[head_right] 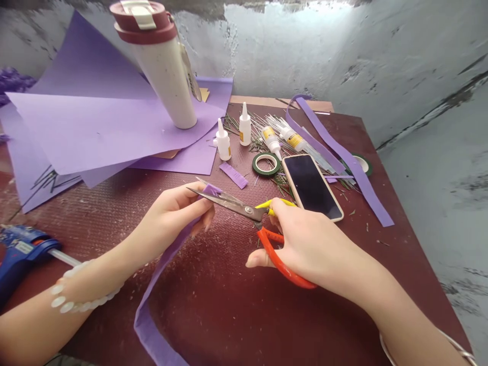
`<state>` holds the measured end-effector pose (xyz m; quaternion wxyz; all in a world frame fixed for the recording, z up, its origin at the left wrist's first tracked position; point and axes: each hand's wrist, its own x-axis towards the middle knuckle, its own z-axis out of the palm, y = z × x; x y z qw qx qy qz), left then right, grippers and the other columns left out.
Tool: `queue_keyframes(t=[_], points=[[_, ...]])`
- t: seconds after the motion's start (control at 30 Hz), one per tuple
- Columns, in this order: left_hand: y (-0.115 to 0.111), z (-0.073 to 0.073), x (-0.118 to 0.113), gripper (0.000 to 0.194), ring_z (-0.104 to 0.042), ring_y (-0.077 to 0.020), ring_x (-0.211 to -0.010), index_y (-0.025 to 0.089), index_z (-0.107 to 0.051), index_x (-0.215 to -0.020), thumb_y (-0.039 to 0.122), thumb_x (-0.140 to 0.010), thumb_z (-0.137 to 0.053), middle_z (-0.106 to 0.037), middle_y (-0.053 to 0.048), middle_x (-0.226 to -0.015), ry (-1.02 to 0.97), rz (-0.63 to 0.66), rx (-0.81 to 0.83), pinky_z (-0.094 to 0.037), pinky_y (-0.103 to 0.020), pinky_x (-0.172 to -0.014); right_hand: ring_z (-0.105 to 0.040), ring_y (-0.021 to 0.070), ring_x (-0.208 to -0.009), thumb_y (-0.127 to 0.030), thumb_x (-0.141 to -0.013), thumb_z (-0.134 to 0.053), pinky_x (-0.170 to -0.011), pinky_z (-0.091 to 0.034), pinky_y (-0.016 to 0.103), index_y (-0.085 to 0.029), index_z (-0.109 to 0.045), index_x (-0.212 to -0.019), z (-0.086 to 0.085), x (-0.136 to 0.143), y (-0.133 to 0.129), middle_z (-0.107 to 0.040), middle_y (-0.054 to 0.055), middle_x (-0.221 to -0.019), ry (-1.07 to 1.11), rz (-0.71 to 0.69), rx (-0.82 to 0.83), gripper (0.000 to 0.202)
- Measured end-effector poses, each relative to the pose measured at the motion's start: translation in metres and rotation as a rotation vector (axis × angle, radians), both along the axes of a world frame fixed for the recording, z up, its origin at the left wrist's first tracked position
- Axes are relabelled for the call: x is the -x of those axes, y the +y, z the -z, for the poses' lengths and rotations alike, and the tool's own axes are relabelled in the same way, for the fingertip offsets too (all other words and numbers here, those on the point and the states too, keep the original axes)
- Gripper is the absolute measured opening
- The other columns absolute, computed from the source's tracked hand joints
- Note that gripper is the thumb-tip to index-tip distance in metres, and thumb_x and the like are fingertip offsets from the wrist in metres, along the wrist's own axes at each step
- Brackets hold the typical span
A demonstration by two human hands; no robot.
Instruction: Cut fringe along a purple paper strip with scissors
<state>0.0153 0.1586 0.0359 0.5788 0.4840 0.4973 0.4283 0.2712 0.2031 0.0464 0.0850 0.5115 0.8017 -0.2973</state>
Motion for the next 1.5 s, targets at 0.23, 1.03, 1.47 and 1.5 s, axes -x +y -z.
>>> queue_keyframes(t=[0.23,1.03,1.47,1.5], points=[[0.0,-0.001,0.002,0.025,-0.045,-0.0072,-0.05,0.019,-0.059,-0.08,0.034,-0.098,-0.068,-0.057,0.006,-0.061,0.009,-0.039,-0.012,-0.036,-0.022,-0.052,-0.061,0.0244,-0.061,-0.058,-0.074,-0.085,-0.054,-0.043,0.032,-0.031,-0.044,-0.096,0.004,0.0,0.001,-0.064,-0.004,-0.076,-0.001,-0.01,-0.11,0.053],[-0.005,-0.005,-0.002,0.02,-0.057,-0.0077,-0.05,0.016,-0.067,-0.086,0.03,-0.099,-0.072,-0.075,0.0,-0.071,-0.092,0.001,-0.042,-0.046,-0.021,-0.052,-0.05,0.0198,-0.055,-0.064,-0.08,-0.077,-0.057,-0.037,0.031,-0.031,-0.036,-0.081,0.003,0.013,0.0,-0.046,-0.008,-0.061,0.203,-0.085,-0.109,0.053],[-0.005,-0.002,0.001,0.023,-0.057,-0.0068,-0.05,0.016,-0.067,-0.085,0.033,-0.1,-0.072,-0.076,0.001,-0.072,-0.098,0.015,-0.043,-0.045,-0.02,-0.052,-0.046,0.0177,-0.048,-0.079,-0.091,-0.061,-0.052,-0.037,0.031,-0.031,-0.039,-0.083,0.014,0.009,0.0,-0.051,-0.009,-0.058,0.278,-0.101,-0.14,0.054],[-0.005,-0.001,0.001,0.023,-0.057,-0.0068,-0.05,0.016,-0.067,-0.085,0.033,-0.1,-0.072,-0.076,0.001,-0.073,-0.093,0.015,-0.035,-0.045,-0.02,-0.052,-0.046,0.0176,-0.048,-0.078,-0.092,-0.061,-0.052,-0.037,0.031,-0.031,-0.039,-0.084,0.015,0.008,0.0,-0.051,-0.009,-0.058,0.282,-0.107,-0.139,0.053]])
